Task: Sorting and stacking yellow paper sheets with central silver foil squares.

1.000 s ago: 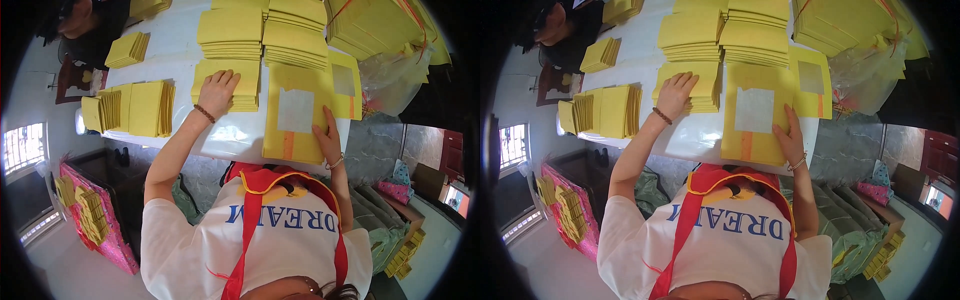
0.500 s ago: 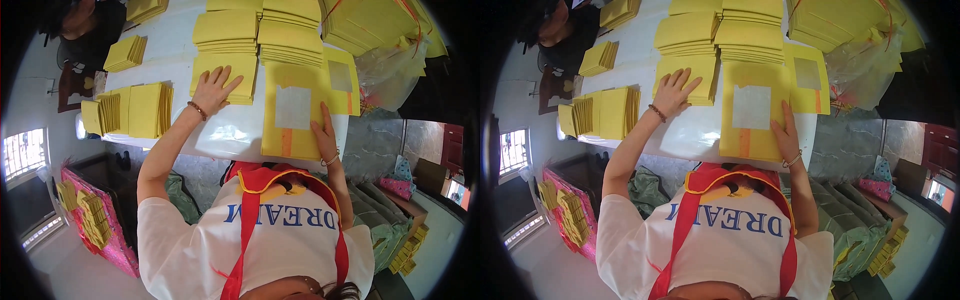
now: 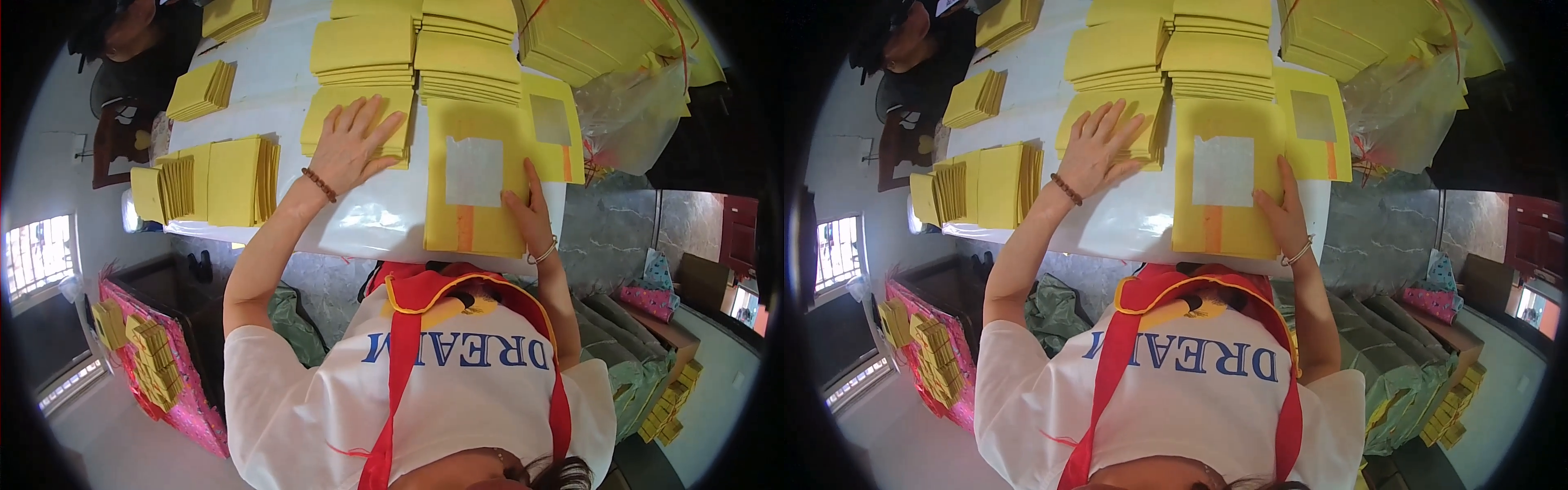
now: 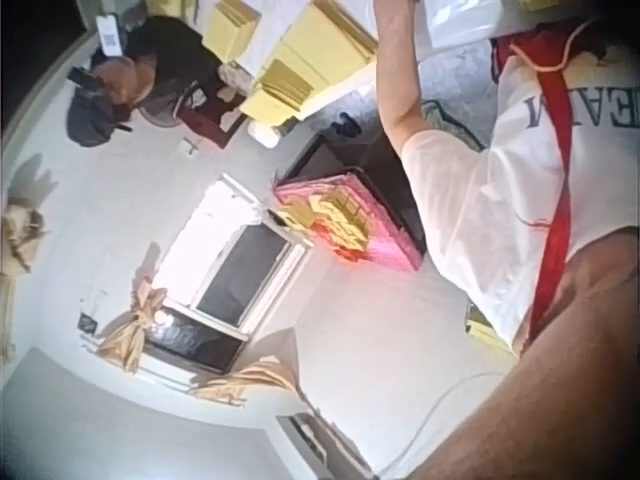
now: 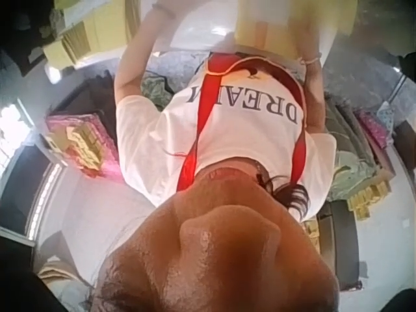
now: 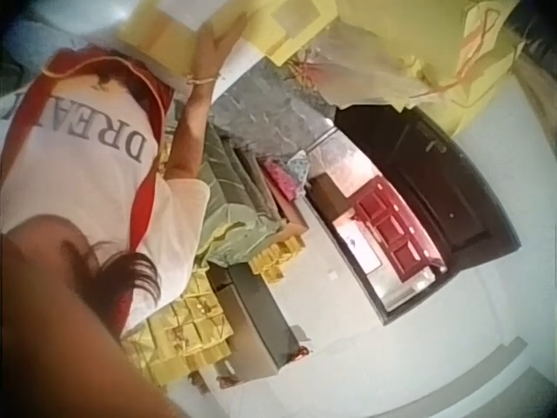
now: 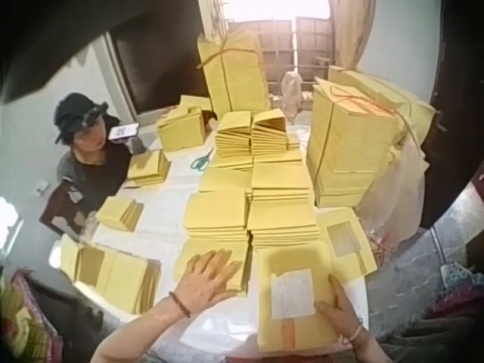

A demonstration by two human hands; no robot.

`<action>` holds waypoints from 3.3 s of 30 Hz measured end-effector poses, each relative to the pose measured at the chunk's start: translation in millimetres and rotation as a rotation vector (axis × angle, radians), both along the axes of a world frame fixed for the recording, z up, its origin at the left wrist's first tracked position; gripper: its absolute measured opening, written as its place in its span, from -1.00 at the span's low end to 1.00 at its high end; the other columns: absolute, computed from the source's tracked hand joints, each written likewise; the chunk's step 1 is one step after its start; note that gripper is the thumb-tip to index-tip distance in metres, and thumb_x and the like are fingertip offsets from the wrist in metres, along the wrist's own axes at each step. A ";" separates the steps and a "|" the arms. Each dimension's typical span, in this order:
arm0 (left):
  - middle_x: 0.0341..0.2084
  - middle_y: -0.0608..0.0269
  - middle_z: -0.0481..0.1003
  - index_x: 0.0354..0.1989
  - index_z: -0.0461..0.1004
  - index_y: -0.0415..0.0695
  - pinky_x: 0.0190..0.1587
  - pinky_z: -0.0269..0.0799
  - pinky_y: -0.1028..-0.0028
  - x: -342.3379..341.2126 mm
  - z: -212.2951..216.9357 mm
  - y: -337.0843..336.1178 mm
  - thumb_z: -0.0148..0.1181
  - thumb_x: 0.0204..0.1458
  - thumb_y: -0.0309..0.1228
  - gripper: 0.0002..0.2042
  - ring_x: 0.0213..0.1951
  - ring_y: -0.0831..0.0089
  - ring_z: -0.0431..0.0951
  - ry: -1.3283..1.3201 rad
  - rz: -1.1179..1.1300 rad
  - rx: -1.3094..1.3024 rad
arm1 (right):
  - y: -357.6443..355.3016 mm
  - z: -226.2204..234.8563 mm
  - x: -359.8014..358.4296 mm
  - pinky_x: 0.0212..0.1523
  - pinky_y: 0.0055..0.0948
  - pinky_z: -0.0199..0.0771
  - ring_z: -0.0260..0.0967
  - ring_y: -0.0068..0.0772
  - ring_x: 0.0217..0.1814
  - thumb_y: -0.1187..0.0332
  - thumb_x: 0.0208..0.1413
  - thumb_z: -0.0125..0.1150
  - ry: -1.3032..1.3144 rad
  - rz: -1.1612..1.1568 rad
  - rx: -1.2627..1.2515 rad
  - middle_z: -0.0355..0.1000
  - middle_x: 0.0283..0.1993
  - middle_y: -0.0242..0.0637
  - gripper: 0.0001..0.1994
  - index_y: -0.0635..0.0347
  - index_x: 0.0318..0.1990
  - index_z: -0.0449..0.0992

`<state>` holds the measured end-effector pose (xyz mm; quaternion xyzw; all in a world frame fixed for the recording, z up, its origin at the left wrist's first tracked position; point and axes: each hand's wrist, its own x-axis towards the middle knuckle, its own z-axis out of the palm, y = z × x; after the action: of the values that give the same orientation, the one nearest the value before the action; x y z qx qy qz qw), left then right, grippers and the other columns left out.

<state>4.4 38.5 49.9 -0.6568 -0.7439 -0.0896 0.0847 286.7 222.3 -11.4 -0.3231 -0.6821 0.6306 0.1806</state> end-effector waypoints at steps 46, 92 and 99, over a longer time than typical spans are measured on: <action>0.30 -0.07 -0.22 0.29 -0.25 -0.30 0.30 -0.31 0.39 118.9 -66.4 40.4 -0.13 0.16 -0.15 -0.32 0.33 0.17 -0.25 -1.556 0.332 0.334 | -27.8 5.1 10.8 0.33 -0.21 -0.23 -0.33 -0.05 0.43 0.33 0.06 0.06 -0.085 0.101 0.524 -0.11 0.36 -0.11 -0.59 0.09 0.11 0.33; -0.06 0.13 0.32 -0.10 0.40 -0.10 -0.01 0.11 0.23 14.3 -18.1 13.6 0.06 0.00 -0.14 -0.64 -0.01 0.21 0.27 -0.036 0.127 0.226 | -30.5 0.0 12.0 0.29 -0.21 -0.12 -0.15 0.01 0.35 0.35 -0.07 0.20 -0.096 0.103 0.606 -0.09 0.34 -0.04 -0.53 0.11 0.08 0.34; -0.10 0.04 0.34 -0.07 0.39 -0.15 -0.10 0.26 0.24 83.3 -13.9 8.7 0.25 -0.17 -0.32 -0.57 -0.12 0.12 0.34 -0.378 -0.284 0.233 | -28.5 5.2 8.1 0.29 -0.22 -0.10 -0.14 0.00 0.35 0.33 -0.05 0.20 -0.094 0.114 0.634 -0.07 0.33 -0.04 -0.54 0.10 0.08 0.34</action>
<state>87.7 47.2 36.0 -0.7121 -0.6316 -0.3066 0.0058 294.7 193.7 -6.1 -0.2407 -0.8692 0.3801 0.2051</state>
